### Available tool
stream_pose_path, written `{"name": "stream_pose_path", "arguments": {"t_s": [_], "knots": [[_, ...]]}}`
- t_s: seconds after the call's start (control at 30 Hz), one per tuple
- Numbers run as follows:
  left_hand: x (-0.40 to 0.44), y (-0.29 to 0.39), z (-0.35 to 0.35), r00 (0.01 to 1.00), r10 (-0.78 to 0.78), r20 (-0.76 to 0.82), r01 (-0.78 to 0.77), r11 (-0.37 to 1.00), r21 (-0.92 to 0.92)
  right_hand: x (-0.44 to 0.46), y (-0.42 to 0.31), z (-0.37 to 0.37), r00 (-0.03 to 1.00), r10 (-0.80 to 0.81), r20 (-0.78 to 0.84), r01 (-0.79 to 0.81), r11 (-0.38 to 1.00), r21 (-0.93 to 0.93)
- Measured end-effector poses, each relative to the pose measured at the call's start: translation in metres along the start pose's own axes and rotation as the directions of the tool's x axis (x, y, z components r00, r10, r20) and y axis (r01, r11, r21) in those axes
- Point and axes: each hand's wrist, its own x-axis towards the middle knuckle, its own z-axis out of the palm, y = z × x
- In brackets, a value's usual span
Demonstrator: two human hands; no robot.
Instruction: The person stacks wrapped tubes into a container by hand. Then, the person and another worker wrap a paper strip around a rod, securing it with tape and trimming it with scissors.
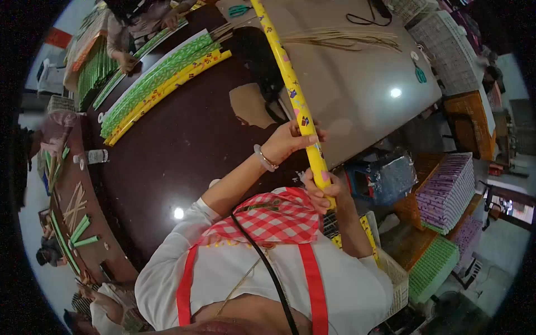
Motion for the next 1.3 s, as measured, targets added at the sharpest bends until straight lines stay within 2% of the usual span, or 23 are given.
{"name": "stream_pose_path", "arguments": {"t_s": [0.03, 0.07, 0.13, 0.2, 0.27, 0.37, 0.47, 0.53, 0.57, 0.63, 0.67, 0.73, 0.77, 0.83, 0.9, 0.97, 1.03, 1.1, 1.13, 1.2, 1.27, 1.3], "knots": [[-0.007, 0.003, -0.001, 1.0, 0.009, -0.03, -0.012, 0.996, -0.089, -0.005, 0.003, 0.014, 0.994, 0.005, -0.108, -0.008, 0.999, -0.031], [-0.014, 0.005, -0.006, 0.999, 0.029, -0.024, -0.033, 0.983, -0.18, -0.01, 0.004, 0.018, 0.978, 0.079, -0.193, -0.094, 0.993, -0.069], [-0.024, 0.013, -0.019, 0.996, 0.066, -0.059, -0.075, 0.983, -0.168, -0.017, 0.001, 0.025, 0.916, 0.189, -0.353, -0.24, 0.965, -0.106], [-0.034, 0.024, -0.032, 0.984, 0.109, -0.139, -0.132, 0.978, -0.162, -0.028, -0.002, 0.016, 0.944, 0.22, -0.246, -0.259, 0.956, -0.139], [-0.043, 0.033, -0.048, 0.965, 0.167, -0.202, -0.193, 0.974, -0.117, -0.031, -0.005, 0.015, 0.915, 0.272, -0.297, -0.323, 0.937, -0.136], [-0.057, 0.034, -0.062, 0.963, 0.195, -0.188, -0.192, 0.981, 0.03, -0.026, -0.014, 0.016, 0.878, 0.357, -0.32, -0.443, 0.858, -0.259], [-0.073, 0.028, -0.074, 0.941, 0.196, -0.277, -0.195, 0.98, 0.031, -0.02, -0.025, 0.013, 0.829, 0.441, -0.344, -0.546, 0.771, -0.328], [-0.082, 0.026, -0.091, 0.908, 0.24, -0.344, -0.234, 0.97, 0.057, -0.017, -0.029, 0.021, 0.809, 0.421, -0.409, -0.57, 0.73, -0.376], [-0.087, 0.026, -0.097, 0.883, 0.252, -0.396, -0.227, 0.968, 0.11, -0.013, -0.033, 0.02, 0.793, 0.452, -0.408, -0.603, 0.68, -0.417], [-0.099, 0.028, -0.109, 0.846, 0.282, -0.453, -0.29, 0.956, 0.053, -0.008, -0.038, 0.021, 0.761, 0.499, -0.415, -0.646, 0.644, -0.41], [-0.106, 0.028, -0.119, 0.809, 0.306, -0.502, -0.342, 0.94, 0.021, -0.005, -0.04, 0.02, 0.749, 0.516, -0.416, -0.662, 0.615, -0.429], [-0.124, 0.032, -0.136, 0.737, 0.373, -0.564, -0.406, 0.911, 0.072, -0.001, -0.042, 0.013, 0.724, 0.549, -0.417, -0.689, 0.592, -0.417], [-0.133, 0.034, -0.145, 0.714, 0.432, -0.55, -0.495, 0.868, 0.04, 0.001, -0.043, 0.009, 0.705, 0.575, -0.415, -0.709, 0.569, -0.417], [-0.154, 0.038, -0.152, 0.624, 0.429, -0.653, -0.494, 0.864, 0.095, 0.011, -0.042, 0.006, 0.69, 0.608, -0.393, -0.724, 0.575, -0.382], [-0.172, 0.037, -0.152, 0.575, 0.452, -0.682, -0.498, 0.855, 0.146, 0.023, -0.041, 0.005, 0.639, 0.712, -0.291, -0.769, 0.601, -0.219], [-0.185, 0.038, -0.142, 0.497, 0.479, -0.723, -0.513, 0.835, 0.2, 0.032, -0.039, 0.001, 0.653, 0.716, -0.246, -0.756, 0.598, -0.265], [-0.198, 0.038, -0.139, 0.458, 0.476, -0.751, -0.501, 0.836, 0.224, 0.043, -0.038, -0.005, 0.67, 0.712, -0.21, -0.724, 0.564, -0.398], [-0.21, 0.037, -0.131, 0.364, 0.47, -0.804, -0.453, 0.844, 0.288, 0.061, -0.039, -0.008, 0.659, 0.694, -0.29, -0.716, 0.46, -0.525], [-0.215, 0.035, -0.127, 0.351, 0.473, -0.808, -0.455, 0.84, 0.294, 0.068, -0.039, -0.012, 0.671, 0.656, -0.345, -0.702, 0.414, -0.579], [-0.221, 0.031, -0.123, 0.272, 0.448, -0.852, -0.385, 0.862, 0.33, 0.083, -0.043, -0.013, 0.658, 0.668, -0.348, -0.692, 0.355, -0.628], [-0.227, 0.027, -0.122, 0.236, 0.443, -0.865, -0.391, 0.858, 0.333, 0.102, -0.038, -0.005, 0.602, 0.648, -0.467, -0.679, 0.108, -0.726], [-0.23, 0.025, -0.122, 0.21, 0.435, -0.875, -0.393, 0.858, 0.332, 0.11, -0.036, -0.001, 0.595, 0.657, -0.463, -0.676, 0.098, -0.731]]}}
